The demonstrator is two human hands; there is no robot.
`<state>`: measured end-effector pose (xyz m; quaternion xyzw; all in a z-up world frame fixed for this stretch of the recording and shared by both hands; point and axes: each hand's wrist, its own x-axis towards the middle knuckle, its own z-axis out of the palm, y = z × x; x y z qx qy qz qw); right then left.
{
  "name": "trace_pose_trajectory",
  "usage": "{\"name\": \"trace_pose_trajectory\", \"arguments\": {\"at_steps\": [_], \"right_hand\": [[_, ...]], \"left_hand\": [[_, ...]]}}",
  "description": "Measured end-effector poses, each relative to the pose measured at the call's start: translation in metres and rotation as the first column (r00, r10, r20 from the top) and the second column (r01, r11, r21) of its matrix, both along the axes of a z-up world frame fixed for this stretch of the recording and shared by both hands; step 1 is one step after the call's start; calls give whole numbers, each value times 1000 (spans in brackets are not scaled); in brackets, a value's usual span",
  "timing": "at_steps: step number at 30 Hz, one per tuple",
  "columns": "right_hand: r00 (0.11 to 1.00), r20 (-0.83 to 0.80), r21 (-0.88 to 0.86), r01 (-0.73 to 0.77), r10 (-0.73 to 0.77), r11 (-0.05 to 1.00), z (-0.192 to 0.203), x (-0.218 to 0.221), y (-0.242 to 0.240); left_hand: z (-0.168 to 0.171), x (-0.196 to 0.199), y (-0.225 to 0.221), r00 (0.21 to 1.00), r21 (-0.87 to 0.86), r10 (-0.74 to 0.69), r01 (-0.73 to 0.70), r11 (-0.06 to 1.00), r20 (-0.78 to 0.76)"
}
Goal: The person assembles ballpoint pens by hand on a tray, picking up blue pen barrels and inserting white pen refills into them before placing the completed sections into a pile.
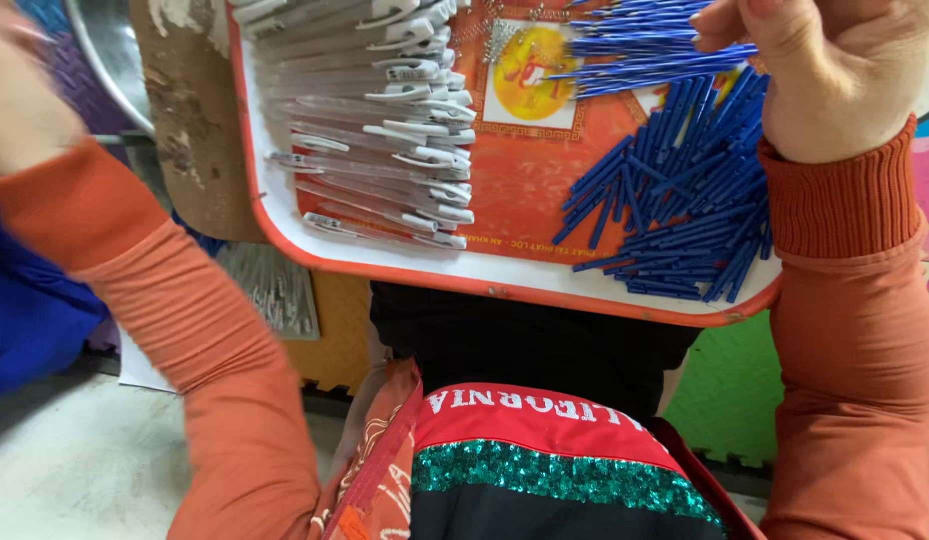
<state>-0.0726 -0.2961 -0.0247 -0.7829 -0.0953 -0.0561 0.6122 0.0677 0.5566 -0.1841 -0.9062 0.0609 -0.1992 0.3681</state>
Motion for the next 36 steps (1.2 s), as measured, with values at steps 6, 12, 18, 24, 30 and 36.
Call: {"name": "trace_pose_trajectory", "arguments": {"at_steps": [6,12,18,24,30,36], "right_hand": [[999,0,22,-33,33,999,-4,5,-1],[999,-25,11,-22,22,1000,-9,6,-3],[998,-25,-198,-62,58,978,-10,9,-4],[996,31,-226,-73,82,971,-9,8,-8],[995,-93,-212,-61,42,975,-3,6,1],[998,-69,-313,-27,6,949,-1,7,-1]], "left_hand": [[11,-50,-125,925,-954,-281,-196,227,-257],[117,-24,-171,920,-904,-382,89,417,-86],[198,-55,-296,873,-762,-435,126,636,-219],[224,-60,-431,630,-803,-744,315,506,-222],[206,-57,-436,634,-787,-731,305,536,-252],[211,-58,-446,585,-904,-771,144,402,-250]]}}
